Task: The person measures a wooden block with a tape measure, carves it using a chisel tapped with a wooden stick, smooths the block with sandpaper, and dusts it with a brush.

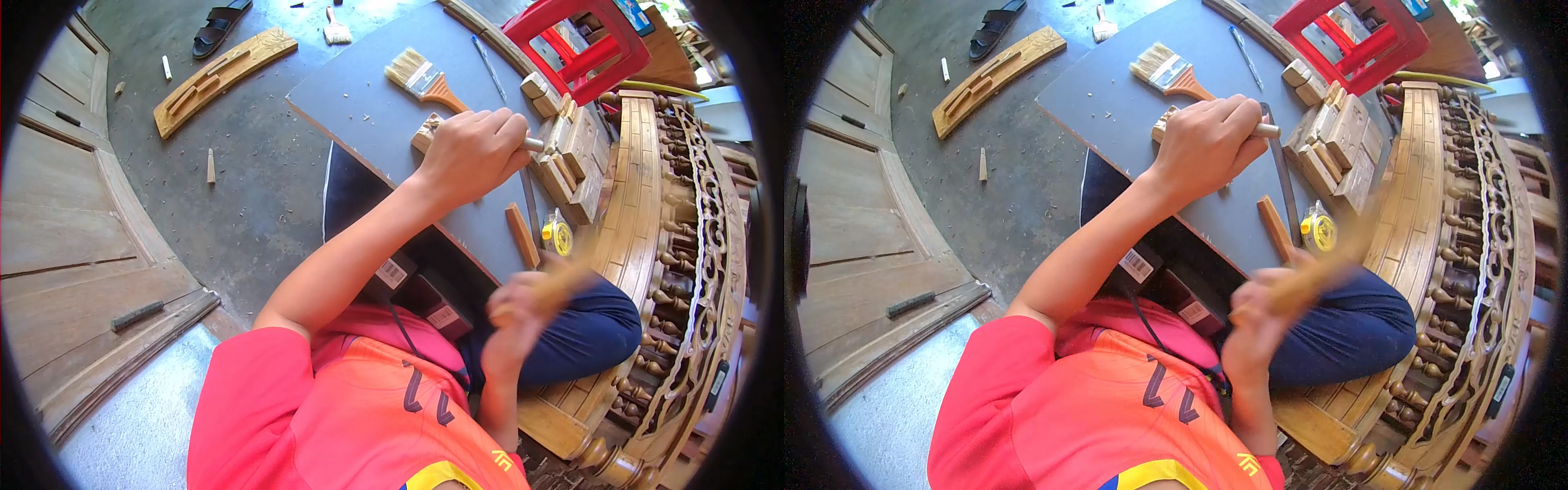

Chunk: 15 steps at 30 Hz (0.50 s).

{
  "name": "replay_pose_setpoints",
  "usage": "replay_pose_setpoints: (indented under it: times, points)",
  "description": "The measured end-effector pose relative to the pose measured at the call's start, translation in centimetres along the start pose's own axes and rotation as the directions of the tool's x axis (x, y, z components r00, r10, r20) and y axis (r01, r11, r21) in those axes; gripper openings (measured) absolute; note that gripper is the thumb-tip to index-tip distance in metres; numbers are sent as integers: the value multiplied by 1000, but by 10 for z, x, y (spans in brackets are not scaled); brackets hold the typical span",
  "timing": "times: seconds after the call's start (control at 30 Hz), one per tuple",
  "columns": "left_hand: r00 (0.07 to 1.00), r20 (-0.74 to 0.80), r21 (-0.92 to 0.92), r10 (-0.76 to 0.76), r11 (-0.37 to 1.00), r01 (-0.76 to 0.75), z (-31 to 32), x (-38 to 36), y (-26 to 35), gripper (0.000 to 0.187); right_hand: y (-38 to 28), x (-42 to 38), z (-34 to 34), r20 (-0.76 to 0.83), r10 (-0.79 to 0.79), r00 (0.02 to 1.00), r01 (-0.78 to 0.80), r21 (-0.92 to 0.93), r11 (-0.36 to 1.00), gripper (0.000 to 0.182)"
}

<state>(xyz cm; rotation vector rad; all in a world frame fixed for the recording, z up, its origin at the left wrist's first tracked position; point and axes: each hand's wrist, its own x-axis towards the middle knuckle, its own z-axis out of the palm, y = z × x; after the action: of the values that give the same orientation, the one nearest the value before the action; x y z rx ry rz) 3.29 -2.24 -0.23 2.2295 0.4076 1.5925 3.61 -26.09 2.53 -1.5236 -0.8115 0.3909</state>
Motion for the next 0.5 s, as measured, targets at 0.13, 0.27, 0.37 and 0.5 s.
replay_pose_setpoints:
  times: [0.13,0.27,0.37,0.5]
  points:
    - [1000,4,-1,22,1000,-22,0,-1,-5,28,-12,5,-8,46,161,986,-163,53,985,59]
    - [1000,1,-14,28,1000,-28,2,-4,-3,27,19,10,-1,-45,-158,986,160,50,986,58]
    - [998,56,48,-14,999,12,-4,-4,-4,26,9,6,-6,16,21,1000,-21,-32,999,56]
    - [1000,23,38,4,999,-5,0,-6,-2,26,-10,10,1,-104,66,992,-49,162,986,53]
